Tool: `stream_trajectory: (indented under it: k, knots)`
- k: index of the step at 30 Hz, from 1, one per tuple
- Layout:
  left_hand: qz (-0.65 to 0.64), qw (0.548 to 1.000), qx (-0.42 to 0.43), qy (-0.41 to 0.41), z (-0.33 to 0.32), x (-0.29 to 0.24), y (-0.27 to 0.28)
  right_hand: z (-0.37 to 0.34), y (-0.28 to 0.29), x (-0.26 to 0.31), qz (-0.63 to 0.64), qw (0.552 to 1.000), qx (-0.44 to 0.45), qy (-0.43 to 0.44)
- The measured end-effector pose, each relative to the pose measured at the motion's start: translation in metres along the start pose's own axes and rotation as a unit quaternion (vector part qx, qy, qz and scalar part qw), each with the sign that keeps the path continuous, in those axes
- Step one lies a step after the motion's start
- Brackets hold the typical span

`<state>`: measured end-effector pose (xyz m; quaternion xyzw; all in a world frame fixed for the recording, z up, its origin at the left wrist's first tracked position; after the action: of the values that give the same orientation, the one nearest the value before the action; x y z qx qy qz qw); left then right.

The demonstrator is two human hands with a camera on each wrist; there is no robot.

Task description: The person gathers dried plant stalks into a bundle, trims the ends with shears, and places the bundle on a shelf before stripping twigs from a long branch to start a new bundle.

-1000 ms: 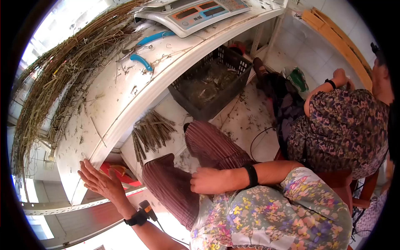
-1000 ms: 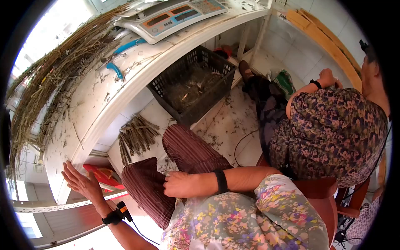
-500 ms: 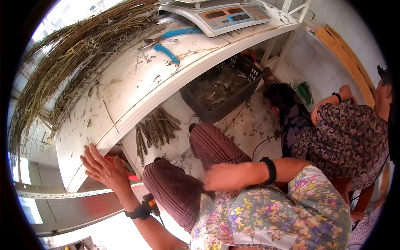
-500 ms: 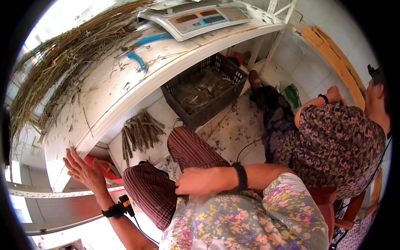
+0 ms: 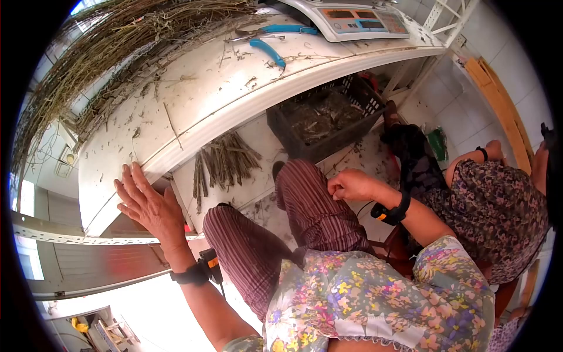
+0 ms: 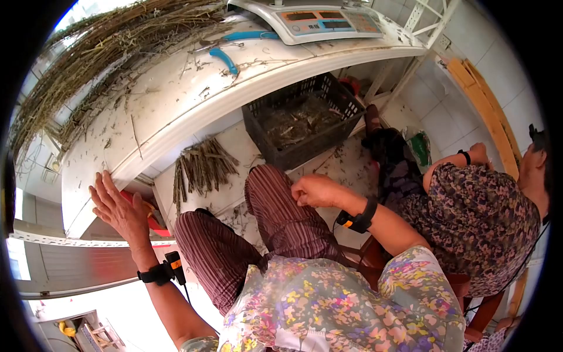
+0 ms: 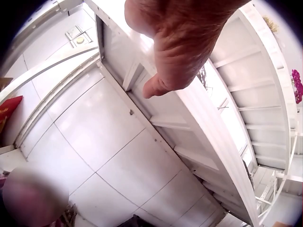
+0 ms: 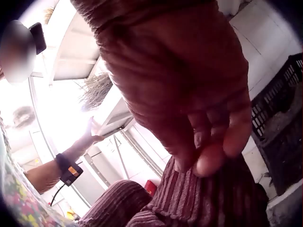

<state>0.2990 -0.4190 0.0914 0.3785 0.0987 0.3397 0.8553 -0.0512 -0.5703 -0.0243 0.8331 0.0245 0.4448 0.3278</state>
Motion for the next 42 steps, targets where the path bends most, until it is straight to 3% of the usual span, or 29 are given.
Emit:
stream_trajectory:
  k: [4,7,14,20,24,25,27,31,34,37,38,41,42]
  knots:
    - [0.010,1.000,0.007,-0.003,0.000,0.000,0.000,0.000,0.004,-0.008,-0.233,0.972,-0.033,0.008]
    - [0.017,1.000,0.002,-0.016,0.000,-0.001,0.004,-0.002,0.004,-0.010,-0.267,0.958,-0.080,0.071]
    - [0.004,0.999,0.047,-0.005,0.003,-0.005,0.021,-0.024,0.051,0.088,-0.197,0.962,-0.109,0.153]
    - [-0.010,0.997,0.072,-0.023,0.003,-0.003,0.029,-0.027,0.103,0.128,-0.241,0.936,-0.150,0.206]
    - [-0.123,0.987,0.100,-0.037,0.000,0.010,0.042,-0.031,0.143,0.151,-0.235,0.928,-0.176,0.229]
    - [-0.148,0.983,0.098,-0.039,-0.004,0.013,0.049,-0.038,0.154,0.161,-0.215,0.924,-0.188,0.254]
    - [-0.197,0.975,0.094,-0.040,-0.016,0.023,0.066,-0.042,0.178,0.171,-0.174,0.943,-0.173,0.224]
    - [-0.176,0.975,0.127,-0.052,-0.041,0.053,0.119,-0.041,0.226,0.198,-0.260,0.888,-0.267,0.271]
    - [-0.126,0.990,0.055,-0.045,-0.066,0.077,0.162,-0.028,0.258,0.228,-0.261,0.895,-0.270,0.239]
    - [-0.073,0.993,0.087,-0.023,-0.077,0.083,0.213,0.003,0.281,0.248,-0.293,0.879,-0.289,0.240]
    - [-0.057,0.993,0.099,-0.009,-0.082,0.086,0.224,0.016,0.284,0.255,-0.249,0.908,-0.271,0.201]
    - [-0.027,0.991,0.126,0.027,-0.099,0.088,0.249,0.049,0.273,0.292,-0.336,0.838,-0.293,0.315]
    - [-0.017,0.992,0.124,0.033,-0.106,0.088,0.250,0.060,0.264,0.302,-0.320,0.833,-0.297,0.341]
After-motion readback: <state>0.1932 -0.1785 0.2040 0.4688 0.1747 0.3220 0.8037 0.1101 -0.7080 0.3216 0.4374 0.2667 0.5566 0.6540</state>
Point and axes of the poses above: each hand's wrist, its own z-axis towards the middle knuckle, its own y-axis out of the back of the hand, x = y × z, the point moved 4 cm from there along z, towards the middle knuckle, and after that the axes turned 12 degrees about z, right-handed, at the moved point
